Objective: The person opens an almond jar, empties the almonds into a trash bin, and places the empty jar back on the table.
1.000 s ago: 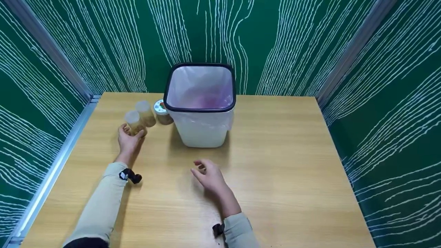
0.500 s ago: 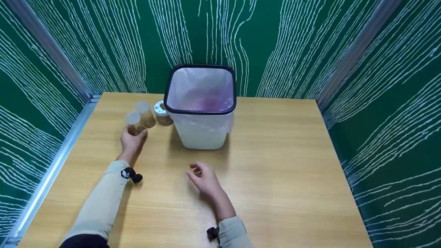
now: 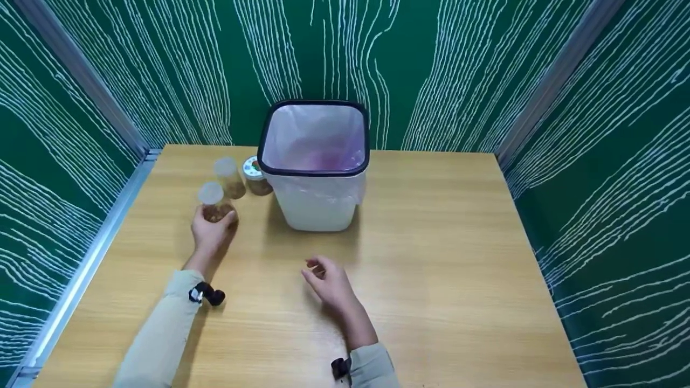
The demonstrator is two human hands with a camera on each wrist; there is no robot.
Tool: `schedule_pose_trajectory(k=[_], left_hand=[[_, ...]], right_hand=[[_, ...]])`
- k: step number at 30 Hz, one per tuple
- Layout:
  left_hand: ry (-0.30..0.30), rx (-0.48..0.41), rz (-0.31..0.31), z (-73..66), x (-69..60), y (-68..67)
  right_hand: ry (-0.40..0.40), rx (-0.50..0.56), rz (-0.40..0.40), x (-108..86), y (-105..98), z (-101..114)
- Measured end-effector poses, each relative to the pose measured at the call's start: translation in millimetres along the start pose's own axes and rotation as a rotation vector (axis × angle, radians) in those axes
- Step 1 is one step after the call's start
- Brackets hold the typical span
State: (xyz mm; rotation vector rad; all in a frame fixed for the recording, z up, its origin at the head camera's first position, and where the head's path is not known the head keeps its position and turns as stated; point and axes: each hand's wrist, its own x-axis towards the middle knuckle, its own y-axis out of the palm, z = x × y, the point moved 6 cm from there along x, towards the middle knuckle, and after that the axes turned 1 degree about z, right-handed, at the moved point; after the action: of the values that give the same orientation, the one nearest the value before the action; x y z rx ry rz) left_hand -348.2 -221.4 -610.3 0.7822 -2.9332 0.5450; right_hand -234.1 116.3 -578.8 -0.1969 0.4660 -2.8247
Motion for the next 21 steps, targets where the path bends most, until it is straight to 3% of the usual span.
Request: schedule_pose_trajectory(k=[4, 8, 14, 18, 21], left_hand=[[0.093, -0.096, -0.011, -16.5, -17.7, -1.1], [0.145, -0.157, 0.0, -28.1, -37.9, -4.5], [0.2, -0.187, 0.073, -42.2, -68.0, -5.3], [0.263, -0.225, 0.114, -71.1, -92.9, -12.9], [0.319, -0.203, 0.144, -90.9, -109.7, -17.9]], right_hand=[[0.01, 0.013, -0.028, 2.3, -3.3, -21.9], [0.015, 0.018, -0.041, 1.9, -9.2, -16.4], [0.028, -0.031, -0.086, -1.7, -24.9, -9.8], [0.027, -0.068, -0.113, -3.0, -35.8, -6.3], [0.011, -0.074, -0.123, -2.8, -43.1, -1.9]])
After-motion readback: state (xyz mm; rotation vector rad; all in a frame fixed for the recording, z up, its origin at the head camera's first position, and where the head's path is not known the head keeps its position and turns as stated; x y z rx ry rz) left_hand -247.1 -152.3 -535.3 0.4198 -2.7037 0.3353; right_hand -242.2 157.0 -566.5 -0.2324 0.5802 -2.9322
